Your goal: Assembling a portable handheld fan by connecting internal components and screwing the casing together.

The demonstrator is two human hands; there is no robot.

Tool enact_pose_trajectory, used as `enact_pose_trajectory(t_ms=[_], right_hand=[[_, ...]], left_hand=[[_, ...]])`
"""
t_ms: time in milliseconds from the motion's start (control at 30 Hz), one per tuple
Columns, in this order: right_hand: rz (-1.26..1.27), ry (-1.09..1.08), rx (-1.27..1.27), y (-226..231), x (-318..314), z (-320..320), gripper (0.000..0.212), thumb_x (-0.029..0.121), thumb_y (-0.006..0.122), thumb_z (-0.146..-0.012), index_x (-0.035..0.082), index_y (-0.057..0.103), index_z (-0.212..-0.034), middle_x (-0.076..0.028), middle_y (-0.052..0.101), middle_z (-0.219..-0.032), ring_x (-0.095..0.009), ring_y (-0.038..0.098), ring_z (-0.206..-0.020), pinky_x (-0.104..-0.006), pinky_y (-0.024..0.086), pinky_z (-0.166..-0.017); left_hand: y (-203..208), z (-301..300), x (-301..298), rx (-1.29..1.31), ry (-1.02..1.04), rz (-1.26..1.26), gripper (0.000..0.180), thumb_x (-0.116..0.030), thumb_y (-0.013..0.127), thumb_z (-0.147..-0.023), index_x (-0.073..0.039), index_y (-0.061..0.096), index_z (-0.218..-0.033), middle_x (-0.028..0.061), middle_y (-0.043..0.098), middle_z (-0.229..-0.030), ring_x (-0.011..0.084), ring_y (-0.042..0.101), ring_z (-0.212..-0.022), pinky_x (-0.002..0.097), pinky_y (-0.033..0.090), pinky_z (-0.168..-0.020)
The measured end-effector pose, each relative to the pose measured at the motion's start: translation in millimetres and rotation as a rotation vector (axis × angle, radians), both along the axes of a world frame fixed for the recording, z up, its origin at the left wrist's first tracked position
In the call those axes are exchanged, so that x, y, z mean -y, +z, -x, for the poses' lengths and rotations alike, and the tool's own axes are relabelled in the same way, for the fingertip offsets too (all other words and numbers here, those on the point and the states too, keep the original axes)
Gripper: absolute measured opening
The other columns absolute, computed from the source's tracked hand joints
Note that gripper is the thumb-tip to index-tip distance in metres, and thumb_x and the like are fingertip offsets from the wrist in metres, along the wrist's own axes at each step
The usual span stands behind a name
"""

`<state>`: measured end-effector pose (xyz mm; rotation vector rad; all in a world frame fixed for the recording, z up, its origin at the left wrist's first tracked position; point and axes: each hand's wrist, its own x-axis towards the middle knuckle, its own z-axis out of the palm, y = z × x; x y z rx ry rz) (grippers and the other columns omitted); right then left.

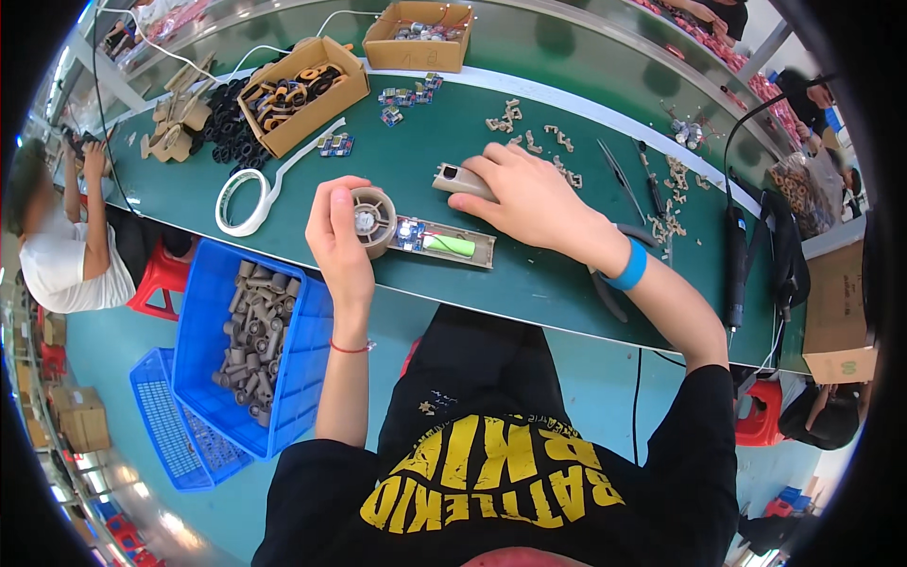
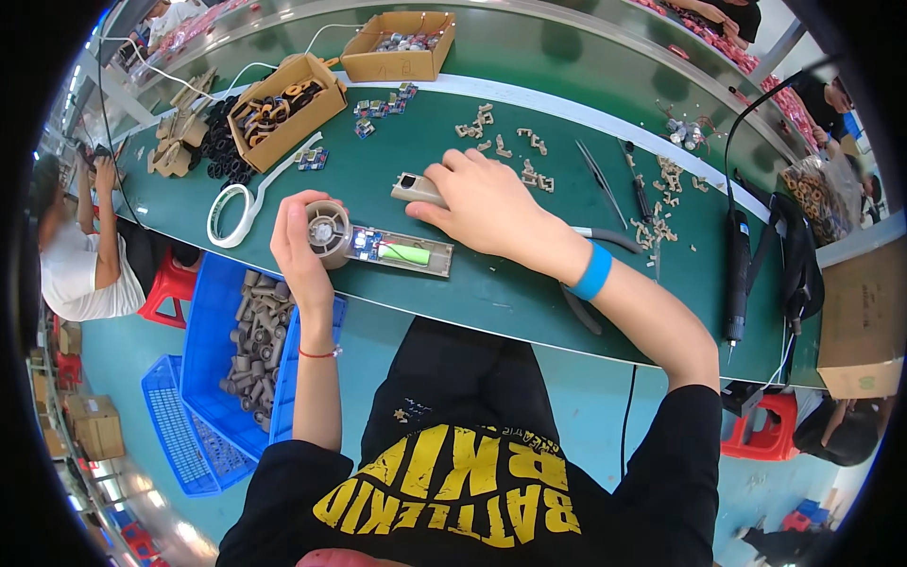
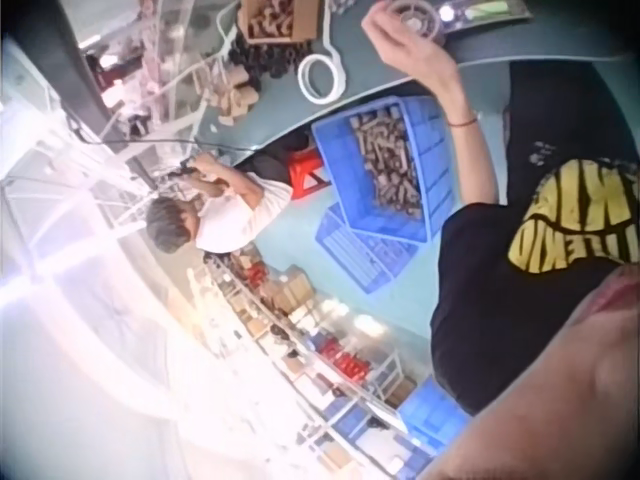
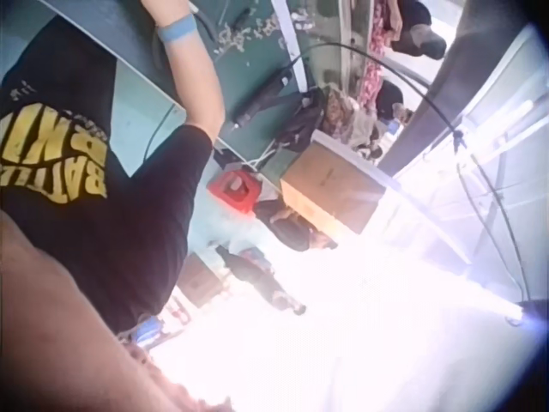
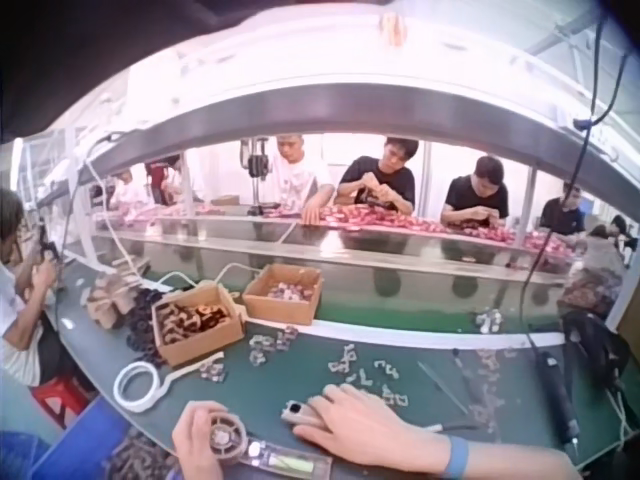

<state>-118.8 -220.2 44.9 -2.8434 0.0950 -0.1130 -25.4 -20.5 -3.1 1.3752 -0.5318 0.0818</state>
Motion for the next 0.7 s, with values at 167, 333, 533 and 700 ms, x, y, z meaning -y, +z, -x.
enact_pose_trajectory(t_ms=[167,333,533,700], right_hand=[[0.084,0.112,0.33,1.0,-3.1,-0.7,0.04,0.03,0.067,-0.089,0.003,0.061,-0.119,-0.013,0.06,-0.11,-0.03,0.053,-0.108,-0.0397,0.046,-0.092],[-0.11,0.108,0.164,15.5,-2.9,28.9,0.028,0.018,0.069,-0.086,0.006,0.065,-0.111,-0.011,0.06,-0.106,-0.029,0.054,-0.105,-0.0393,0.046,-0.09],[-0.127,0.06,0.191,25.4,10.0,64.9,0.026,0.008,0.072,-0.08,0.006,0.067,-0.106,-0.01,0.061,-0.104,-0.029,0.056,-0.1,-0.0385,0.047,-0.087],[0.016,-0.334,0.328,39.0,57.6,119.3,0.02,0.004,0.065,-0.085,0.002,0.067,-0.105,-0.011,0.065,-0.097,-0.025,0.061,-0.09,-0.0317,0.048,-0.078]], left_hand=[[-3.4,-1.4,-1.6,-0.051,-0.076,-0.003,0.031,-0.024,0.04,-0.105,0.0,0.059,-0.098,0.0065,0.065,-0.087,0.0091,0.06,-0.078,0.0231,0.048,-0.07],[0.6,1.3,-0.4,-0.049,-0.039,-0.05,0.03,-0.023,0.041,-0.104,0.001,0.059,-0.1,0.0078,0.067,-0.09,0.0093,0.06,-0.079,0.0231,0.048,-0.071],[0.4,-1.1,-8.2,-0.024,-0.046,-0.116,0.024,-0.017,0.046,-0.102,0.001,0.06,-0.109,0.0109,0.065,-0.106,0.0122,0.06,-0.093,0.0257,0.047,-0.085],[8.0,0.4,-13.3,0.197,-0.048,-0.125,0.035,-0.018,0.064,-0.086,0.001,0.058,-0.116,0.0173,0.059,-0.118,0.0274,0.054,-0.118,0.0369,0.042,-0.101]])
